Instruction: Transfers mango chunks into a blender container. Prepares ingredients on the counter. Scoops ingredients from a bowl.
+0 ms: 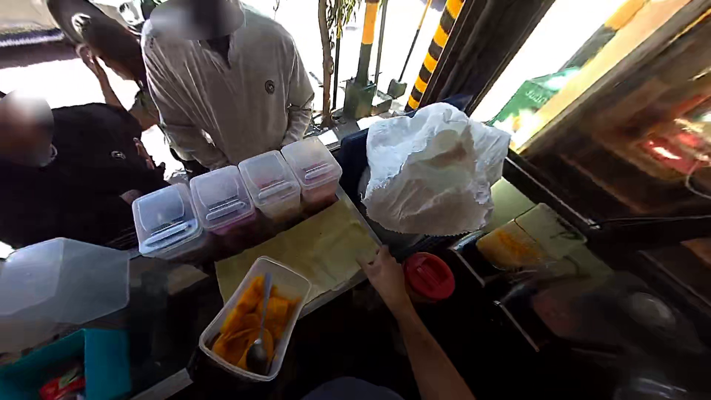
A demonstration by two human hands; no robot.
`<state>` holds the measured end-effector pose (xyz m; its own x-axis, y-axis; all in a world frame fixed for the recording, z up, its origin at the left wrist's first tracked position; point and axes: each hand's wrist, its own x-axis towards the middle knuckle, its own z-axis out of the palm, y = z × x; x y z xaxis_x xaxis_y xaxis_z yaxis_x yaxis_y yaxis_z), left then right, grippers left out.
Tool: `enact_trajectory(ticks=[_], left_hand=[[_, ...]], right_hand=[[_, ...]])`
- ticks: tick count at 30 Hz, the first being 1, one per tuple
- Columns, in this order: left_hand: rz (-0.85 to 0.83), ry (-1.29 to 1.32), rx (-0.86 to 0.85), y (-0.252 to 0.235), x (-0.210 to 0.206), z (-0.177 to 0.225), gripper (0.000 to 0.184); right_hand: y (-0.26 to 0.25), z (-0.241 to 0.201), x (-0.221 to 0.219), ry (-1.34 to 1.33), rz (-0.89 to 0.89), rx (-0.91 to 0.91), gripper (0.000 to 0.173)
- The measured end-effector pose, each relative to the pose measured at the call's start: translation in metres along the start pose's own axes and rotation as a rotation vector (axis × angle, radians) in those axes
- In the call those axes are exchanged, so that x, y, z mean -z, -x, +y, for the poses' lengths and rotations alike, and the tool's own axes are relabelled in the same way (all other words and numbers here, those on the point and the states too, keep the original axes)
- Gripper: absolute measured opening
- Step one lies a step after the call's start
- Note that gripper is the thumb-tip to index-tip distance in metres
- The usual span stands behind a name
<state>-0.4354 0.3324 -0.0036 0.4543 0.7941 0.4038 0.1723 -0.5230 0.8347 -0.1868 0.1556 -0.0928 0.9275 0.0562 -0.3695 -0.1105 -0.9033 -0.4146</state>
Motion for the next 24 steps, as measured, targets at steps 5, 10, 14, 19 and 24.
enact_trajectory(ticks=[5,10,14,19,24], left_hand=[[-0.025,0.034,-0.215,-0.006,0.014,-0.148,0.119],[-0.151,0.152,-0.249,-0.03,-0.038,-0.17,0.125],[-0.27,0.24,-0.141,-0.043,-0.069,-0.167,0.127],[-0.336,0.317,-0.13,-0.032,-0.066,-0.214,0.134],[-0.378,0.264,0.128,-0.02,-0.041,-0.194,0.134]], right_hand=[[0.002,-0.014,-0.052,-0.206,0.03,-0.084,0.072],[-0.002,-0.01,-0.057,-0.458,0.006,-0.202,0.065],[0.009,-0.02,-0.027,-0.803,0.016,-0.163,0.043],[0.034,-0.037,0.004,-0.501,0.425,0.598,0.03],[0.068,-0.105,-0.006,-0.009,0.431,1.365,0.015]])
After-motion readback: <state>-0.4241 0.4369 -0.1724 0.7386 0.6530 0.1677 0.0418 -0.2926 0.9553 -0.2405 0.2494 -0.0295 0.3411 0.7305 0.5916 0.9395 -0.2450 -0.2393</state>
